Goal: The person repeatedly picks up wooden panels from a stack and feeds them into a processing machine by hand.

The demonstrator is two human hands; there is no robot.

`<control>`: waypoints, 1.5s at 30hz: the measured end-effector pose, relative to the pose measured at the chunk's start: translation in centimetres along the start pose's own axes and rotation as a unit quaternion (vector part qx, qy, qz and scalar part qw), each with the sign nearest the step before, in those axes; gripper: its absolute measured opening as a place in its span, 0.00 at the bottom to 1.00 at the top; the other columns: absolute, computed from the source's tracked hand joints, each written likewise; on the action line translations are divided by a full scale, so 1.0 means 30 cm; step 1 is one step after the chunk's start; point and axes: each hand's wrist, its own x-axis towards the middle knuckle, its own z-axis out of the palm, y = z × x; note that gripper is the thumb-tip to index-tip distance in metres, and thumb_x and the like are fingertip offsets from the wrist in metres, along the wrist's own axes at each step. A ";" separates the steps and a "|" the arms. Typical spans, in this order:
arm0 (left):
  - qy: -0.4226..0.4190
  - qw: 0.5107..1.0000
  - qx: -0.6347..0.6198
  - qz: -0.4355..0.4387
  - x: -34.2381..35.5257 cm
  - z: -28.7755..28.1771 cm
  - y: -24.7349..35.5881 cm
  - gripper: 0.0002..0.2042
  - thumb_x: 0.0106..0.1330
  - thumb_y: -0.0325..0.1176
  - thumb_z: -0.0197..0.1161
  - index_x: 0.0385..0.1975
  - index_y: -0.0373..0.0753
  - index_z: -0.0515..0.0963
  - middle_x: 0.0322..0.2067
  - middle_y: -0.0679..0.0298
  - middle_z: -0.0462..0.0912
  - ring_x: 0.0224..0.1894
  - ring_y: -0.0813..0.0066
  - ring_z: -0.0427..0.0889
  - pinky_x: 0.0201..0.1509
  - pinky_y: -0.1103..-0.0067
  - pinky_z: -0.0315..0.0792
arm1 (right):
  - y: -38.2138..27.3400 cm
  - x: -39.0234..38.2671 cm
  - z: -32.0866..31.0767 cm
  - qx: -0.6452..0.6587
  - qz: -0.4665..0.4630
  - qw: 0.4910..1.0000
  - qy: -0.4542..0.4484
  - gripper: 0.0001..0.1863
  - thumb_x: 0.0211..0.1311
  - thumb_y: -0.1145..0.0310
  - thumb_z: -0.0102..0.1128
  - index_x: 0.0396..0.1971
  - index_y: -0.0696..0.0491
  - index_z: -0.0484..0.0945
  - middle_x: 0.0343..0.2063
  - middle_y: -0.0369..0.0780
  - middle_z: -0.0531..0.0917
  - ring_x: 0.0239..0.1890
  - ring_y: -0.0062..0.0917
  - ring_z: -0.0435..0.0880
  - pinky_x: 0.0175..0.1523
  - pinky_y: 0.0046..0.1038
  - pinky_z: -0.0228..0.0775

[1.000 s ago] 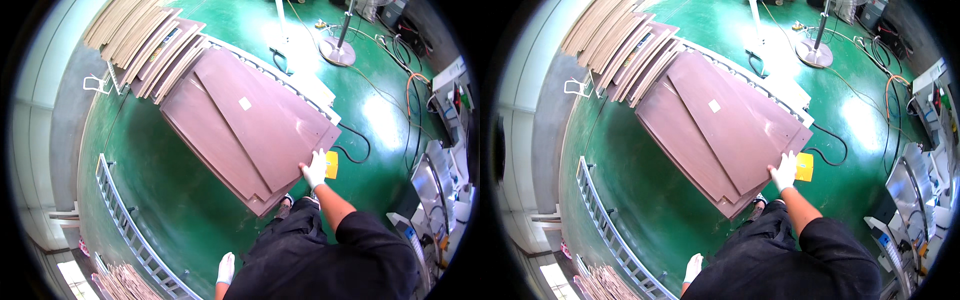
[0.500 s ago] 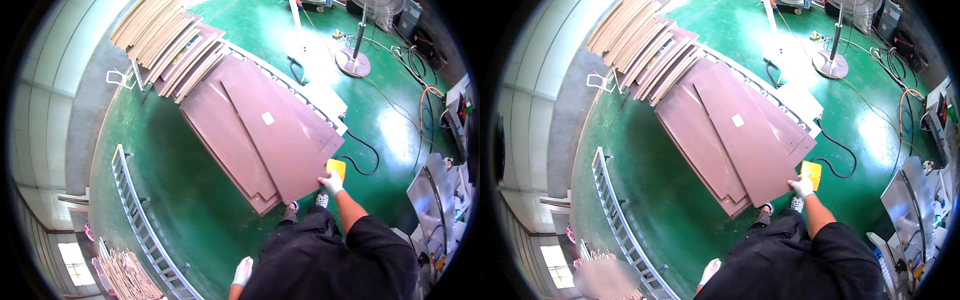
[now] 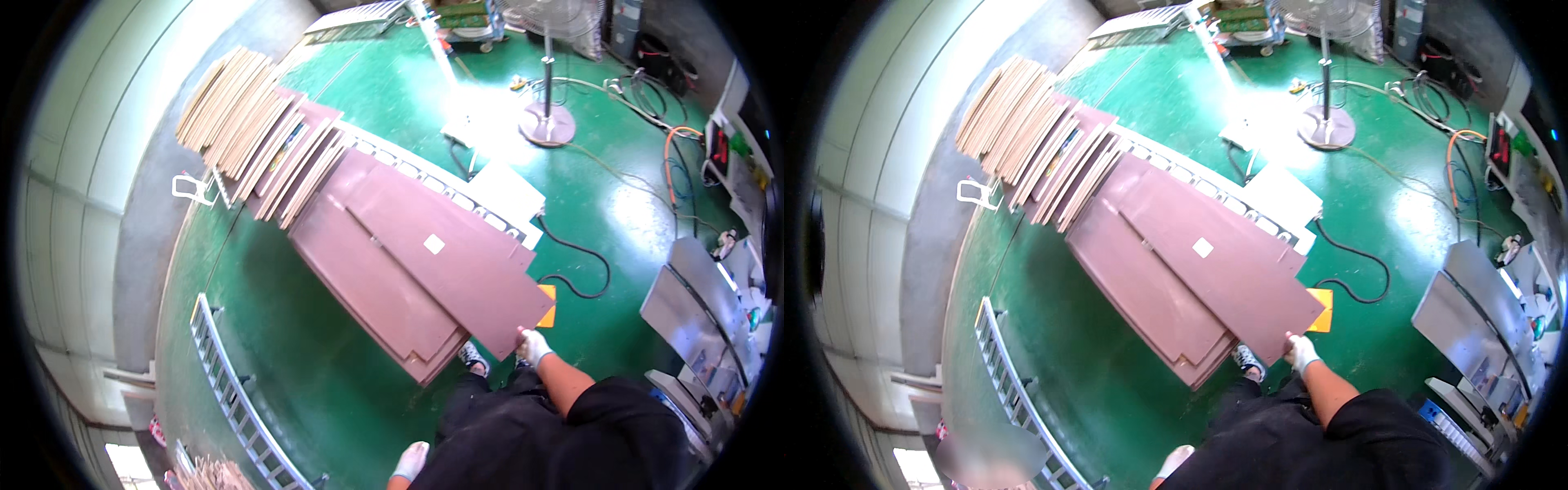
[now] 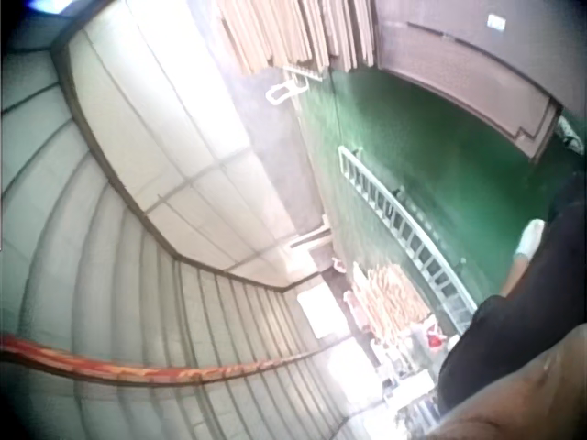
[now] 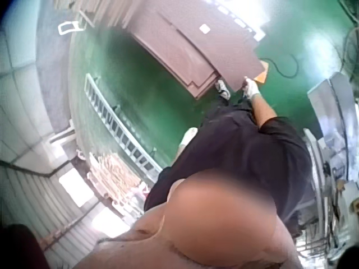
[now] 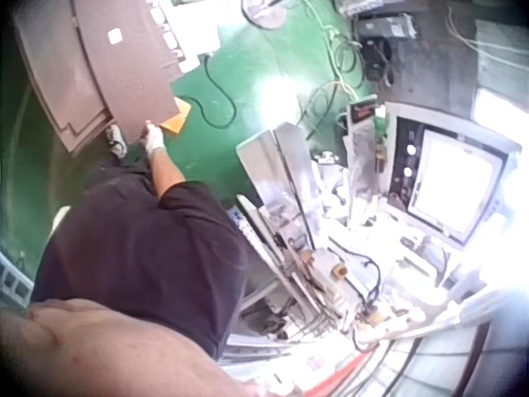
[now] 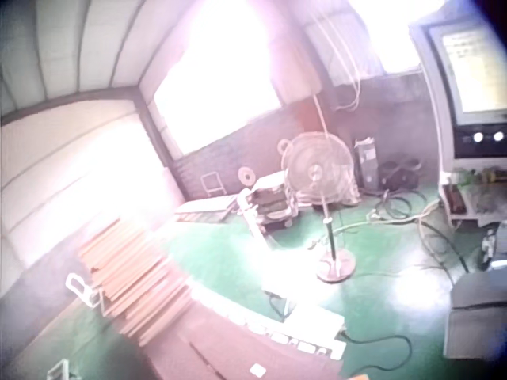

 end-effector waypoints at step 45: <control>-0.618 0.711 -0.333 0.043 -0.017 0.367 1.472 0.19 0.73 0.41 0.50 0.56 0.36 0.71 0.57 0.59 0.75 0.59 0.59 0.73 0.67 0.62 0.62 | 1.345 -1.573 -0.118 0.521 -0.443 0.473 0.556 0.20 0.70 0.57 0.50 0.46 0.60 0.76 0.43 0.40 0.80 0.45 0.27 0.78 0.53 0.30 0.70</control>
